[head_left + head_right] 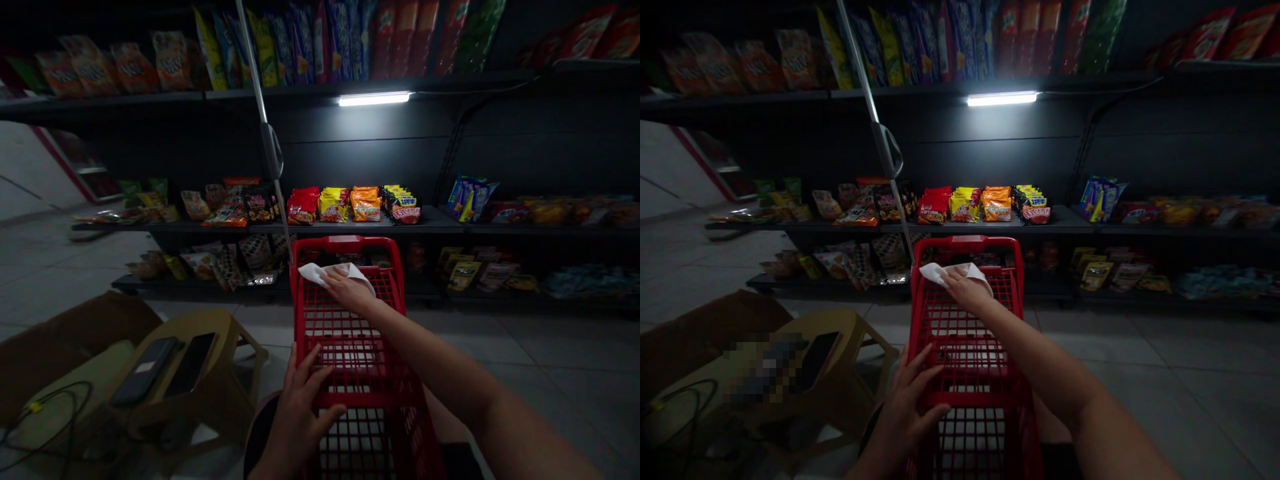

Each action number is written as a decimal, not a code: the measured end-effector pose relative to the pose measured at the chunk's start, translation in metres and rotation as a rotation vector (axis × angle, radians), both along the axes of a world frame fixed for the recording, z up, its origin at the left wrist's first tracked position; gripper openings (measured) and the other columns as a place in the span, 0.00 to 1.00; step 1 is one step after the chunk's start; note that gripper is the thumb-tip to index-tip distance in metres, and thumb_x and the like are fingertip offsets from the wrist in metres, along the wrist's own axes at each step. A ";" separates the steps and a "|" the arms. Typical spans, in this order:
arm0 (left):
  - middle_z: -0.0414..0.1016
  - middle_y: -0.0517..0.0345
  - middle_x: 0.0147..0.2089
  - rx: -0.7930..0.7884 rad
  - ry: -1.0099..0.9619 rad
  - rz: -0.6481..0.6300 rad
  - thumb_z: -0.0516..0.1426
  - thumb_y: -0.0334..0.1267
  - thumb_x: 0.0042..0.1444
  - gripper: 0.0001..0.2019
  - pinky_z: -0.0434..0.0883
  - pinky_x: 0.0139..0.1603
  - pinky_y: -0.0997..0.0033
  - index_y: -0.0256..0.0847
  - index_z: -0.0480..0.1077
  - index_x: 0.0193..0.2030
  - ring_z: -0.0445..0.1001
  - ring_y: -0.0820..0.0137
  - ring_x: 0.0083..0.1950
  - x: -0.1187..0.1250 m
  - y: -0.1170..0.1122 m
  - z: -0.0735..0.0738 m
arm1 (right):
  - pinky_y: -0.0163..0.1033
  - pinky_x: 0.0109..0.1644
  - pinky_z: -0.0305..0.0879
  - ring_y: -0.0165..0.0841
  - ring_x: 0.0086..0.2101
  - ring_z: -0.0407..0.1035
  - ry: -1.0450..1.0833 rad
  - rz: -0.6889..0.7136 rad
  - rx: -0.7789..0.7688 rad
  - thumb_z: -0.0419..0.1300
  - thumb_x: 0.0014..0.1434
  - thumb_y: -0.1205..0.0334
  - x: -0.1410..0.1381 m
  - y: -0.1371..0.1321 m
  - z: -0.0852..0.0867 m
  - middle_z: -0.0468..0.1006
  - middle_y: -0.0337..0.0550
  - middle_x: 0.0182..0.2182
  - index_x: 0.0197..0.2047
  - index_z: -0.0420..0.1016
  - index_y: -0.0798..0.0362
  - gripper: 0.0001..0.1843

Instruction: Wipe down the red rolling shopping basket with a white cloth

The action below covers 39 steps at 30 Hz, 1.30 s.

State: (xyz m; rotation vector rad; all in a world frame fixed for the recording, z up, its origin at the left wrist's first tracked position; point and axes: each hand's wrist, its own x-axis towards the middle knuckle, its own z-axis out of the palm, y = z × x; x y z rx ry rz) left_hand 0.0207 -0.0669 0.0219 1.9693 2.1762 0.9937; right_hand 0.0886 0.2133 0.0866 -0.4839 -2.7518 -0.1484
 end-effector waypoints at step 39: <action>0.69 0.46 0.62 0.136 0.169 -0.019 0.62 0.46 0.56 0.25 0.66 0.66 0.43 0.42 0.68 0.58 0.52 0.49 0.73 0.001 0.005 -0.009 | 0.53 0.70 0.40 0.41 0.67 0.51 -0.023 0.310 -0.384 0.55 0.66 0.50 0.105 -0.126 -0.006 0.64 0.42 0.66 0.66 0.62 0.43 0.26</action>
